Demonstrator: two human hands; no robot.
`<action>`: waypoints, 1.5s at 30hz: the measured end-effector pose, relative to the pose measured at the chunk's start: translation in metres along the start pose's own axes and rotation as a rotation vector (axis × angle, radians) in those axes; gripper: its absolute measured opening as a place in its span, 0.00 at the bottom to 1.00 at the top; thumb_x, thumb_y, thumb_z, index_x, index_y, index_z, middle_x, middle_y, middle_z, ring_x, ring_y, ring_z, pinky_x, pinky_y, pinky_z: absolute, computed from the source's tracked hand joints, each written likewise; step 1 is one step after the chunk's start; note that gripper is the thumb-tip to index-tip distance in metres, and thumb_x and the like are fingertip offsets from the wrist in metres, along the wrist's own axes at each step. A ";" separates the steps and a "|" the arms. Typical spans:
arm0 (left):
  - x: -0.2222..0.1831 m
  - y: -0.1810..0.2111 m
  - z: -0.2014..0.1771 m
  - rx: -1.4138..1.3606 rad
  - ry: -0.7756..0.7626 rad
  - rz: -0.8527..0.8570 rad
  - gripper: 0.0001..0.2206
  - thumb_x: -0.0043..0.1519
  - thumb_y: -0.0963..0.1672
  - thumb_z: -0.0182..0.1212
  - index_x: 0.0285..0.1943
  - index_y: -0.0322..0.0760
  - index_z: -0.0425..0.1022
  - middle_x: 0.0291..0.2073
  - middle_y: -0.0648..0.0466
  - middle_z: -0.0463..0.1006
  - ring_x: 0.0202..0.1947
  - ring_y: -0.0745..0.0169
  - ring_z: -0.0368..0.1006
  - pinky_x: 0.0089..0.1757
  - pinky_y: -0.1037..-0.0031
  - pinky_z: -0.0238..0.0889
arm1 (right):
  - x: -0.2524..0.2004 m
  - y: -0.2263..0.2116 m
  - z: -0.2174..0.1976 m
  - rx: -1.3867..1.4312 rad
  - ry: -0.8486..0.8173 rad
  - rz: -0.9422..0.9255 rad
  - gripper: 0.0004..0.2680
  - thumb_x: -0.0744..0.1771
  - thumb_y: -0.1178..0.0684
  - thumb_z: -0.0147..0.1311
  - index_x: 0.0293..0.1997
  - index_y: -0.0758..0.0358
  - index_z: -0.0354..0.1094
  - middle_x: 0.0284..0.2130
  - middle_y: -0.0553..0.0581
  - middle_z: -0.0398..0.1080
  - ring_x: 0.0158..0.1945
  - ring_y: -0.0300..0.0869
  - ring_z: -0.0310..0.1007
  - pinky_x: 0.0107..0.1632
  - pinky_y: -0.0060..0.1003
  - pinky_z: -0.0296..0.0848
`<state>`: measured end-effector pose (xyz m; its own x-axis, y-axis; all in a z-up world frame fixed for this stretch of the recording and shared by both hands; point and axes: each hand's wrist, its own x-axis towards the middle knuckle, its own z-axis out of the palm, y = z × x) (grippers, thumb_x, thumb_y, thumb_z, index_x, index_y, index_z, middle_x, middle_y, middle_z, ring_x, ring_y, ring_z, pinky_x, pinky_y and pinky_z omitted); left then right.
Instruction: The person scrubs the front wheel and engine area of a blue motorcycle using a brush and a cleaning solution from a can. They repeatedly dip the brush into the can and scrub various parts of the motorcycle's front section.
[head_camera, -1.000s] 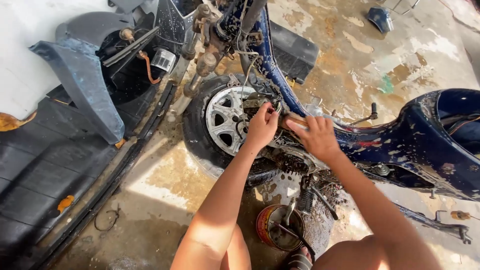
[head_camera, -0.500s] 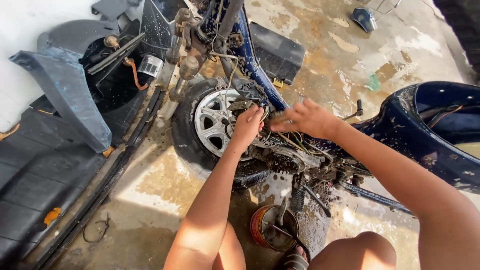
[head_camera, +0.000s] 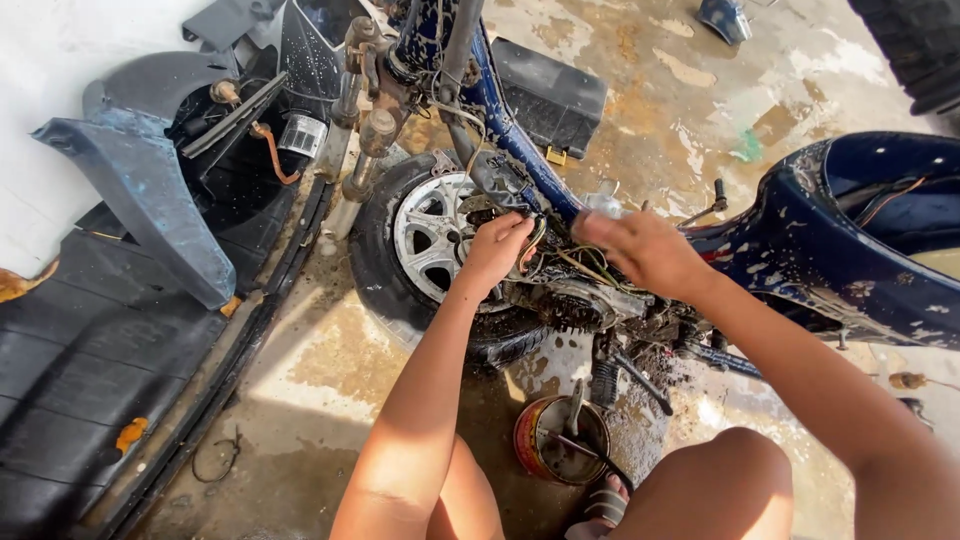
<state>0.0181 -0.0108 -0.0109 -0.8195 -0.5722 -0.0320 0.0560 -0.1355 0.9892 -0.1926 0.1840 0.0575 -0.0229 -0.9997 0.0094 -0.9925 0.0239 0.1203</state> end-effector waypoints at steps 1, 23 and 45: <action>0.002 -0.006 0.003 0.004 -0.002 -0.004 0.29 0.70 0.51 0.54 0.71 0.19 0.62 0.51 0.30 0.78 0.52 0.36 0.75 0.50 0.49 0.67 | -0.005 -0.018 -0.008 0.005 0.000 0.003 0.16 0.71 0.47 0.46 0.69 0.50 0.63 0.36 0.60 0.70 0.40 0.48 0.69 0.46 0.41 0.70; 0.003 -0.033 0.013 0.135 0.093 0.032 0.28 0.66 0.50 0.62 0.68 0.23 0.66 0.61 0.33 0.69 0.60 0.34 0.71 0.55 0.40 0.67 | 0.022 -0.082 0.017 0.921 0.162 0.571 0.18 0.72 0.50 0.47 0.72 0.63 0.59 0.59 0.70 0.68 0.62 0.62 0.68 0.54 0.61 0.77; 0.003 -0.018 0.014 0.048 0.078 -0.045 0.23 0.66 0.44 0.52 0.70 0.26 0.67 0.70 0.34 0.62 0.61 0.37 0.71 0.60 0.47 0.62 | 0.016 -0.141 0.000 1.019 0.440 0.476 0.19 0.74 0.51 0.41 0.75 0.69 0.51 0.65 0.74 0.60 0.58 0.62 0.72 0.37 0.54 0.75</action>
<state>0.0066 0.0009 -0.0268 -0.7733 -0.6282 -0.0858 -0.0091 -0.1244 0.9922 -0.0526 0.1645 0.0407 -0.5658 -0.7996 0.2012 -0.5395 0.1745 -0.8237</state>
